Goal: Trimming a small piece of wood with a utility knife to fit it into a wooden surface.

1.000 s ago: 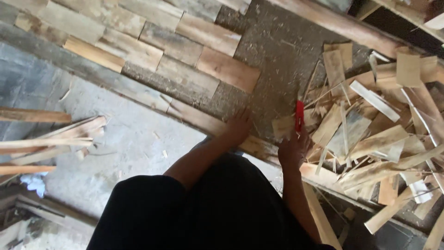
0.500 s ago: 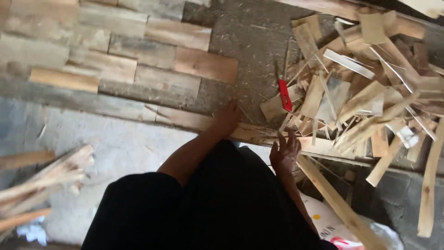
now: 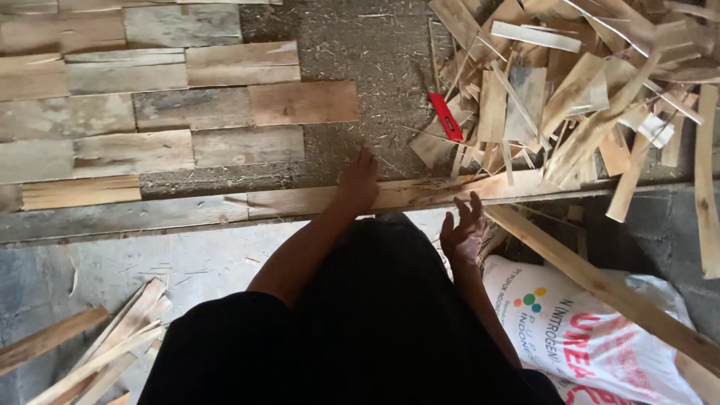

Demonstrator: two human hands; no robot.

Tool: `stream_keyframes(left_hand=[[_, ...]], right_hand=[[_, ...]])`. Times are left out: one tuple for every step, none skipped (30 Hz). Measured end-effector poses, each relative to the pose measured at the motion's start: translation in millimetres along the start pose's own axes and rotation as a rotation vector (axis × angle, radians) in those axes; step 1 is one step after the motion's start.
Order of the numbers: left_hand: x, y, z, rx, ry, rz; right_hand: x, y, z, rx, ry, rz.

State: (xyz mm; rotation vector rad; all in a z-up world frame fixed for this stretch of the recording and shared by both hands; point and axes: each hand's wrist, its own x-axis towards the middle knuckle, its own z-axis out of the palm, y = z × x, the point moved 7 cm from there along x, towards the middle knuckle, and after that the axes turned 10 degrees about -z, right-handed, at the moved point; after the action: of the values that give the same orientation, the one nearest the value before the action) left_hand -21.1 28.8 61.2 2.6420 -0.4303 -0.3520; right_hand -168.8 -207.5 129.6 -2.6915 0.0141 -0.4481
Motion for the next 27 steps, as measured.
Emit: stream_keyframes(left_hand=[[1, -2, 3, 0.017, 0.0, -0.002], [-1, 2, -5, 0.017, -0.004, 0.001], [-3, 6, -11, 0.086, -0.023, 0.013], [-3, 11, -17, 0.154, -0.038, 0.024], [0, 14, -22, 0.153, -0.038, 0.027], [1, 11, -21, 0.051, -0.122, -0.066], [1, 10, -19, -0.052, -0.207, -0.159], [0, 13, -23, -0.052, -0.209, -0.159], [0, 16, -27, -0.038, -0.214, -0.16], [-3, 20, -29, -0.023, -0.225, -0.161], [-1, 26, -29, -0.021, -0.233, -0.159], [4, 30, -30, 0.016, -0.233, -0.198], [8, 33, -31, 0.052, -0.231, -0.237], [13, 34, -25, 0.052, -0.233, -0.237], [17, 34, -18, 0.148, -0.25, -0.226], [20, 33, -10, 0.244, -0.268, -0.215], [23, 23, 10, 0.244, -0.27, -0.216], [29, 14, 25, 0.278, -0.173, -0.191], [34, 6, 38, 0.311, -0.076, -0.166], [33, 27, 13, 0.312, -0.073, -0.169], [30, 42, -8, 0.285, -0.167, -0.252], [26, 56, -28, 0.258, -0.26, -0.338], [26, 51, -19, 0.259, -0.258, -0.342], [27, 47, -13, 0.238, -0.219, -0.344], [29, 42, -8, 0.218, -0.179, -0.346], [29, 39, -5, 0.22, -0.176, -0.351], [29, 39, -3, 0.233, -0.159, -0.324]], right_hand=[[0, 7, 0, 0.02, 0.026, 0.036], [4, 11, -1, 0.017, 0.026, 0.04], [7, 18, -4, 0.002, 0.044, 0.065], [13, 26, -6, -0.012, 0.064, 0.087], [21, 38, -5, -0.014, 0.065, 0.087], [27, 48, -10, -0.01, 0.131, 0.047], [33, 59, -16, -0.005, 0.197, 0.006], [45, 73, -16, -0.005, 0.197, 0.008], [56, 91, -16, -0.014, 0.188, 0.065], [63, 110, -16, -0.022, 0.177, 0.128], [72, 119, -21, -0.023, 0.174, 0.136], [84, 122, -34, -0.102, 0.26, 0.031], [95, 124, -46, -0.178, 0.343, -0.078], [100, 146, -43, -0.179, 0.342, -0.077], [104, 170, -43, -0.066, 0.419, -0.062], [106, 193, -43, 0.049, 0.494, -0.046], [114, 203, -48, 0.049, 0.493, -0.044], [123, 221, -49, 0.063, 0.428, 0.092], [130, 239, -49, 0.077, 0.36, 0.226], [136, 263, -44, 0.08, 0.36, 0.223], [138, 291, -41, 0.086, 0.402, 0.29], [139, 318, -37, 0.093, 0.442, 0.357], [143, 347, -31, 0.096, 0.441, 0.355], [150, 375, -26, 0.044, 0.455, 0.341], [157, 403, -21, -0.008, 0.469, 0.327], [165, 417, -19, -0.002, 0.469, 0.324], [173, 428, -20, 0.099, 0.561, 0.257]])
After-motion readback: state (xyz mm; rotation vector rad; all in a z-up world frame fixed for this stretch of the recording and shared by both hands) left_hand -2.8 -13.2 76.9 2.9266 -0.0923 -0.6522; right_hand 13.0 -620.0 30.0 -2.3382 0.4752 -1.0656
